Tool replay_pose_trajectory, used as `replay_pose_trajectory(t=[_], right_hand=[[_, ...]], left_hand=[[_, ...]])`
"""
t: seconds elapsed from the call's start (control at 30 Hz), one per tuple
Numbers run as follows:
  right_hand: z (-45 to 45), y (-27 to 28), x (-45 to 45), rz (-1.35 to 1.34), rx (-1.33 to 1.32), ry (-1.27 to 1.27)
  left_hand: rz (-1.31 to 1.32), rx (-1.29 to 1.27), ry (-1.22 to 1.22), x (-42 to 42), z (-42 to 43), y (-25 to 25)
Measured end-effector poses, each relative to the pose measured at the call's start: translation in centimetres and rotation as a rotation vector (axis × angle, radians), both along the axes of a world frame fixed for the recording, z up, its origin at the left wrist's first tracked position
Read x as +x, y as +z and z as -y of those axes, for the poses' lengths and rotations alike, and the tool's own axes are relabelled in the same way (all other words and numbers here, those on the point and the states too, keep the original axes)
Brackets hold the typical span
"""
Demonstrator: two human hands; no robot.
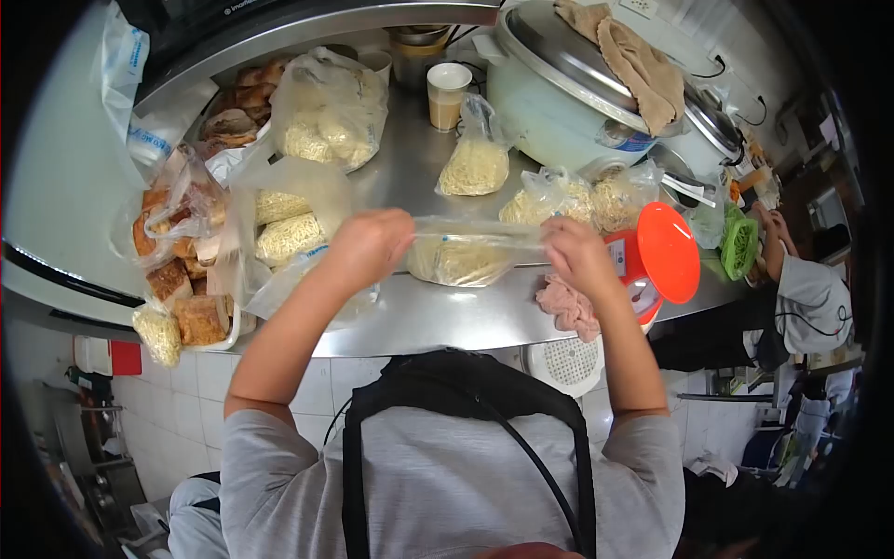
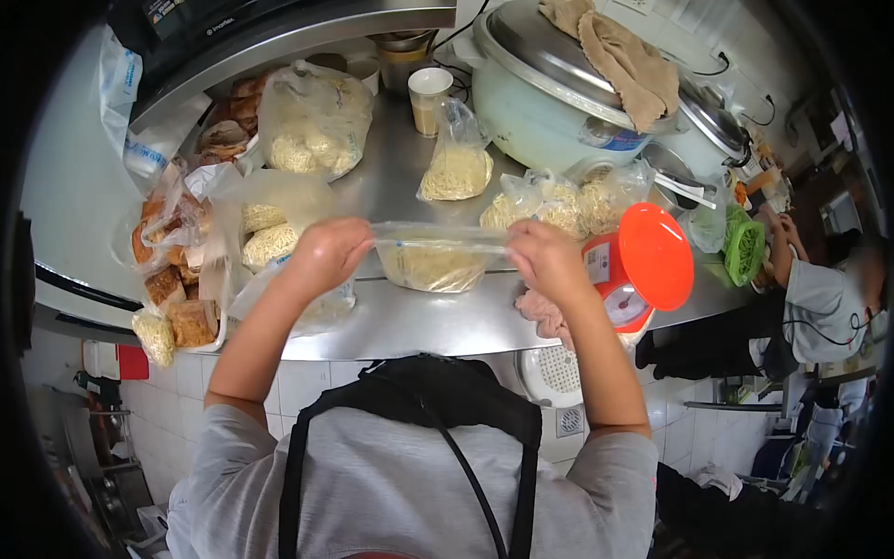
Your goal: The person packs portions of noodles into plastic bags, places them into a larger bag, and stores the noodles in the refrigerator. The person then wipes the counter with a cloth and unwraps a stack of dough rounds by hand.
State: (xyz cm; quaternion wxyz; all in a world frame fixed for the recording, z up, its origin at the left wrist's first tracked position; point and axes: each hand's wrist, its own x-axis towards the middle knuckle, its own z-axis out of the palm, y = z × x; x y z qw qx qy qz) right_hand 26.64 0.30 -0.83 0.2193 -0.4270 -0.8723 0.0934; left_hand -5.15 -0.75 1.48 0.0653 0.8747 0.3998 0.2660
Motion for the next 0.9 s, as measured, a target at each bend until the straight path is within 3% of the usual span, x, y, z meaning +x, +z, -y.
replay_pose_trajectory(t=[0.1,0.17,0.27,0.3,0.33,0.4,0.47,0.53,0.6,0.7,0.8,0.9], right_hand=[[1.6,-6.1,-1.3,-0.699,0.054,0.101],[1.4,-8.8,-3.2,-0.811,-0.078,0.064],[-0.5,-11.5,-5.8,-0.703,-0.075,0.037],[-1.7,-11.6,-6.3,-0.651,-0.196,0.053],[-2.9,-11.7,-6.7,-0.591,-0.313,0.064],[-4.6,-11.7,-7.4,-0.507,-0.859,0.130],[-4.5,-11.3,-8.2,-0.552,-0.760,0.080],[-4.7,-11.0,-8.9,-0.571,-0.674,0.062],[-4.8,-11.0,-9.1,-0.557,-0.610,0.070],[-2.9,-10.9,-8.8,-0.322,-0.052,0.069],[-0.5,-13.6,-7.1,-0.134,0.199,0.247],[1.8,-14.1,-7.4,-0.127,-0.054,0.122]], left_hand=[[0.225,-0.095,-0.004,-0.1,1.8,-1.6],[0.315,-0.173,-0.009,0.1,2.4,-2.0],[0.377,-0.269,-0.073,0.2,2.9,-2.3],[0.387,-0.299,-0.105,0.3,2.9,-2.7],[0.654,-0.386,-0.155,0.7,2.9,-3.6],[1.189,-0.556,-0.254,1.9,2.9,-6.6],[1.132,-0.389,-0.024,3.0,2.8,-9.4],[0.885,-0.350,0.147,3.6,1.7,-11.3],[0.459,-0.440,0.254,4.1,-0.1,-13.0],[0.345,-0.439,0.222,4.5,-2.0,-15.9],[0.068,0.124,-0.018,4.3,-0.6,-18.0],[-0.203,-0.226,0.005,5.6,1.4,-15.9]])
